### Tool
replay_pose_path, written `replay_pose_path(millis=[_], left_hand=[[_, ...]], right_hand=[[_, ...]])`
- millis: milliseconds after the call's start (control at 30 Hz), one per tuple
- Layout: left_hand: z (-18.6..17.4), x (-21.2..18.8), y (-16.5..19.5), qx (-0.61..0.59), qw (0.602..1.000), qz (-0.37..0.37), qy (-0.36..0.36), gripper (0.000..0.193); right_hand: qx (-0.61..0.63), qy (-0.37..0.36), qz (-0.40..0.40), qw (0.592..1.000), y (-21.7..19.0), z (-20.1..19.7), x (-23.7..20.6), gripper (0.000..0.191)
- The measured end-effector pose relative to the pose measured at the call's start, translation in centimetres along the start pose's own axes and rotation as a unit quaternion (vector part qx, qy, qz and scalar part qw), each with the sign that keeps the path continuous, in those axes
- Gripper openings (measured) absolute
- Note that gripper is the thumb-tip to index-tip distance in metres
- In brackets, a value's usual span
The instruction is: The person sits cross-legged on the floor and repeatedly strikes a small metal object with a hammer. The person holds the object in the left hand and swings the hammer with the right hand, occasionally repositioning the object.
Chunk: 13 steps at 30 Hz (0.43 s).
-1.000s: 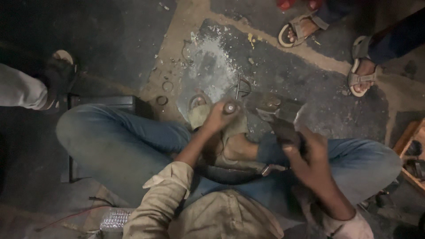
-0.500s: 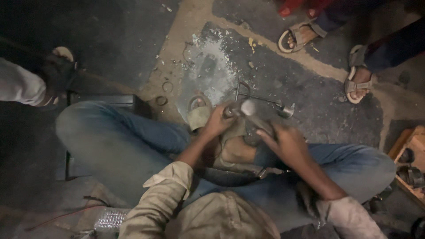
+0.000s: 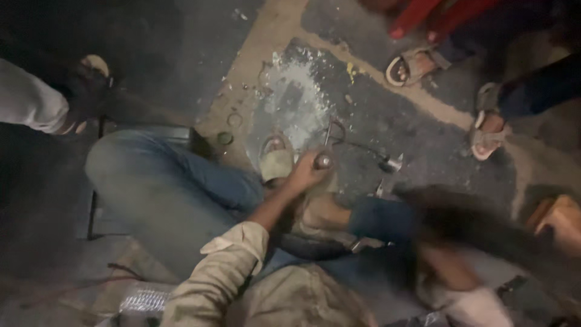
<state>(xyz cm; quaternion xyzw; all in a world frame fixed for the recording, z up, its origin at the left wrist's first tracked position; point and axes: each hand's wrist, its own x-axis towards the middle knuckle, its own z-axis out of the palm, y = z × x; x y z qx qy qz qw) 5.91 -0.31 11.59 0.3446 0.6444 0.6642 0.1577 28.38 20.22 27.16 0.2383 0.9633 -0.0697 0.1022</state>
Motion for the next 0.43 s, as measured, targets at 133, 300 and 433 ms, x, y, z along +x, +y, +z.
replay_pose_path(millis=[133, 300, 433], left_hand=[[0.9, -0.3, 0.9, 0.069, 0.996, -0.051, -0.015, 0.044], [0.5, 1.4, 1.1, 0.076, 0.996, -0.023, 0.029, 0.049], [-1.2, 1.6, 1.6, -0.037, 0.997, -0.056, -0.039, 0.039]], right_hand=[[0.077, 0.021, -0.079, 0.994, -6.7, -1.3, 1.4, 0.043], [0.295, 0.153, -0.122, 0.935, -6.7, -11.8, 1.6, 0.042], [0.392, 0.196, -0.106, 0.892, -6.2, -14.1, -1.0, 0.039]])
